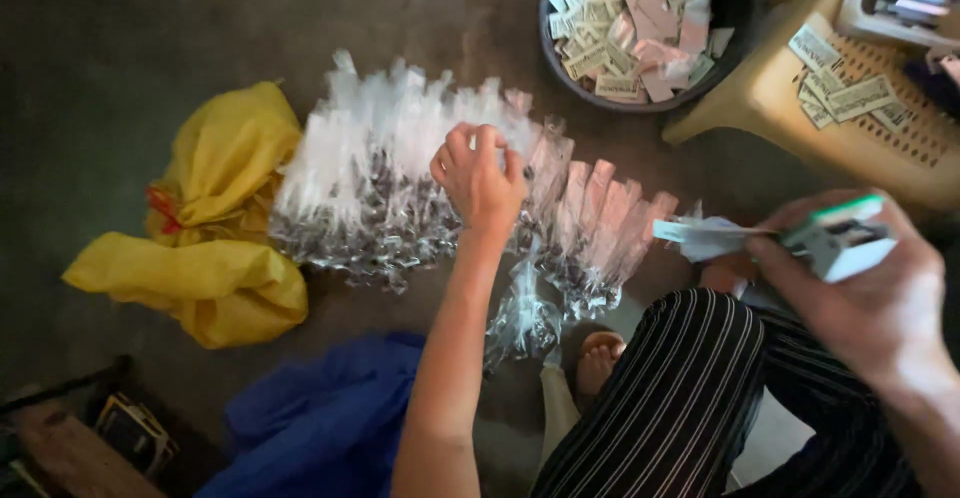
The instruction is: Stapling labels onto small plastic bags containing products.
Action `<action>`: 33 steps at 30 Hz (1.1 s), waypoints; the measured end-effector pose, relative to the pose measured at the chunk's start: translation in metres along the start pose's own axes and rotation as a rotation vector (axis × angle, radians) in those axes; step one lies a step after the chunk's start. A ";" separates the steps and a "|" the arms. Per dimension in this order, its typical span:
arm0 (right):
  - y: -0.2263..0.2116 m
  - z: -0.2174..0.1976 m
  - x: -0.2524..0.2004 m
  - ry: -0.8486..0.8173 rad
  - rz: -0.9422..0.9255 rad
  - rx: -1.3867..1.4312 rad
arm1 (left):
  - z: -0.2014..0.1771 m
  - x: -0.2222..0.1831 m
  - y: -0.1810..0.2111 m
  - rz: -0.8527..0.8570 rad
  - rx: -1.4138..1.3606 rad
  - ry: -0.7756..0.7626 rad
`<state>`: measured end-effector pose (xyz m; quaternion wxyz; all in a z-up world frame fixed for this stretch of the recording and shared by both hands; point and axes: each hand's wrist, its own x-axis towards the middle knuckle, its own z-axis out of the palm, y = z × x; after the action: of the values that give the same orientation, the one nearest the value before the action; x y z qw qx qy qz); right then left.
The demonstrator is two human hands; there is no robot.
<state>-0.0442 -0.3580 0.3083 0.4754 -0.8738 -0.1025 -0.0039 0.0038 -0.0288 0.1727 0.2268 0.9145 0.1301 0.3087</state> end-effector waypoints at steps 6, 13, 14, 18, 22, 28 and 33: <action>-0.030 0.026 0.005 0.011 0.142 0.204 | -0.052 0.035 0.043 0.245 -0.210 0.063; -0.061 0.040 0.015 0.193 -0.223 0.011 | -0.122 0.052 0.128 0.308 -0.453 -0.027; -0.063 0.039 0.019 0.200 -0.221 0.010 | -0.134 0.047 0.137 0.314 -0.457 -0.029; -0.069 0.027 0.030 0.225 -0.245 -0.007 | -0.179 0.028 0.151 0.420 -0.447 -0.142; -0.094 -0.003 0.029 0.162 -0.310 0.096 | -0.198 0.025 0.144 0.417 -0.517 -0.115; -0.122 -0.030 0.019 0.077 -0.253 0.067 | -0.179 0.023 0.152 0.452 -0.960 -0.279; -0.111 -0.031 0.016 0.054 -0.309 0.140 | -0.192 0.025 0.161 0.562 -0.924 -0.283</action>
<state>-0.0463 -0.3225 0.4185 0.5314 -0.8120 -0.2227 -0.0930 -0.0809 -0.0939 0.4001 0.5284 0.7520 -0.2994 0.2563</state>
